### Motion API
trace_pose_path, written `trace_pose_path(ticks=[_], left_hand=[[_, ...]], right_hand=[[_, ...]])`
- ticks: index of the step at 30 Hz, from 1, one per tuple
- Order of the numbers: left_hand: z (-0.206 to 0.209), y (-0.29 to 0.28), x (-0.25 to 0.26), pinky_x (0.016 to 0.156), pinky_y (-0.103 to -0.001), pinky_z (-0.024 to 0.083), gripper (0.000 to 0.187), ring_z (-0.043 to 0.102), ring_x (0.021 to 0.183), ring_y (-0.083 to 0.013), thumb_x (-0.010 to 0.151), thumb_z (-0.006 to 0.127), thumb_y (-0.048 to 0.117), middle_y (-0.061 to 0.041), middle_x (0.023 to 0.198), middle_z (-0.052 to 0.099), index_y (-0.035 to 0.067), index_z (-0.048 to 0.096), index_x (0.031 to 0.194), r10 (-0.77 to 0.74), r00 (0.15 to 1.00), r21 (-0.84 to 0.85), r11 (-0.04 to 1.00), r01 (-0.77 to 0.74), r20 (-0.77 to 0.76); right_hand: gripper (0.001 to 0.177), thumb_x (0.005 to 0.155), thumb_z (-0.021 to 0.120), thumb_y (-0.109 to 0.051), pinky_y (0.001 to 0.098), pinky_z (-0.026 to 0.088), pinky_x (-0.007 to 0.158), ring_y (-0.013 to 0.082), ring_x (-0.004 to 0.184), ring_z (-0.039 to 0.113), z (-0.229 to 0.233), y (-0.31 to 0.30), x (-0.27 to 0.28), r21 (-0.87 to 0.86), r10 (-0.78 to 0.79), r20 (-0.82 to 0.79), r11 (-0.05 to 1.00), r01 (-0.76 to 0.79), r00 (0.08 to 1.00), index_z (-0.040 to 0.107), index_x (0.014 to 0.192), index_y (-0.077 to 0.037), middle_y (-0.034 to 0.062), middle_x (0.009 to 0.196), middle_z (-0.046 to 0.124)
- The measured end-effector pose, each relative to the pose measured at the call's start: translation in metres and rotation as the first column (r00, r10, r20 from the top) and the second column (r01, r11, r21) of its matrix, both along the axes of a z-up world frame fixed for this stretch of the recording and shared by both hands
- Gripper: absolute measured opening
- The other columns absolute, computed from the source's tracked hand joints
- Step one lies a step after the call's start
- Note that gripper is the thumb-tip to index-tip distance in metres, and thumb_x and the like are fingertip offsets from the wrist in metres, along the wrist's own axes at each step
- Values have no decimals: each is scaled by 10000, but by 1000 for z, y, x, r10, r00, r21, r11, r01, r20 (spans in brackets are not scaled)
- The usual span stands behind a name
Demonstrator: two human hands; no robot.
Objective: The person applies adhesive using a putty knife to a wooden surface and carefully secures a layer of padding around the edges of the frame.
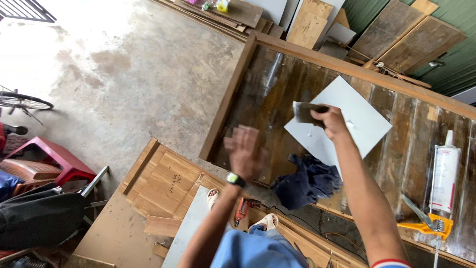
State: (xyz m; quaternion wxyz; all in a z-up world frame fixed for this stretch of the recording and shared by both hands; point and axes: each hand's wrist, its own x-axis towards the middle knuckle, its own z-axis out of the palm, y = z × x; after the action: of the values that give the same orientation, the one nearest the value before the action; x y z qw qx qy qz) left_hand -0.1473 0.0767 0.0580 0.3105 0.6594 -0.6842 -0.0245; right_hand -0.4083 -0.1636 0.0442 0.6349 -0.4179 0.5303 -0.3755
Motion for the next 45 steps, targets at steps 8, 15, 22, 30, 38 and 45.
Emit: trace_pose_path(ticks=[8,15,22,30,38,45], left_hand=[[-77,-42,160,1130,-553,339,591,676,1158,-305,1035,250,682,-105,1136,725,168,522,1145,197,980,605,778,-171,23],[-73,-44,161,1140,-538,317,497,692,1124,-272,1042,299,636,-93,1034,740,178,473,1122,194,979,593,796,-122,-58],[-65,-43,160,1134,-541,327,472,696,1114,-326,1058,307,562,-162,996,744,135,505,1098,212,972,585,803,-115,-100],[-76,-44,160,1120,-534,351,485,696,1130,-323,1056,295,557,-163,1022,750,127,508,1128,207,970,585,805,-94,-129],[-59,-43,163,1069,-518,389,500,698,1110,-347,1055,287,544,-173,1015,745,106,515,1130,197,966,586,808,-63,-167],[-51,-40,164,982,-487,448,452,711,1058,-346,1056,336,522,-167,950,743,111,520,1089,197,963,557,828,-63,-184]], right_hand=[[210,792,849,-359,255,556,730,176,839,726,-27,-64,110,-193,-13,-863,933,-305,506,798,973,-454,-110,884,747],[202,840,759,-144,388,606,828,301,937,739,5,-72,175,-184,-51,-951,887,-424,306,819,937,-311,8,917,780],[202,890,722,-157,447,592,864,320,969,736,13,-78,198,-98,-60,-992,921,-378,112,807,940,-333,19,927,786],[196,965,682,-157,505,586,873,396,998,718,11,-67,203,-124,-55,-981,912,-391,184,816,1020,-289,86,966,788],[317,907,634,-68,489,601,811,397,906,753,12,-35,192,-169,-80,-981,793,-585,174,814,1029,-299,106,919,787],[353,879,592,3,527,597,791,432,887,744,41,-1,190,-143,-31,-983,739,-658,179,817,1022,-229,142,907,787]])
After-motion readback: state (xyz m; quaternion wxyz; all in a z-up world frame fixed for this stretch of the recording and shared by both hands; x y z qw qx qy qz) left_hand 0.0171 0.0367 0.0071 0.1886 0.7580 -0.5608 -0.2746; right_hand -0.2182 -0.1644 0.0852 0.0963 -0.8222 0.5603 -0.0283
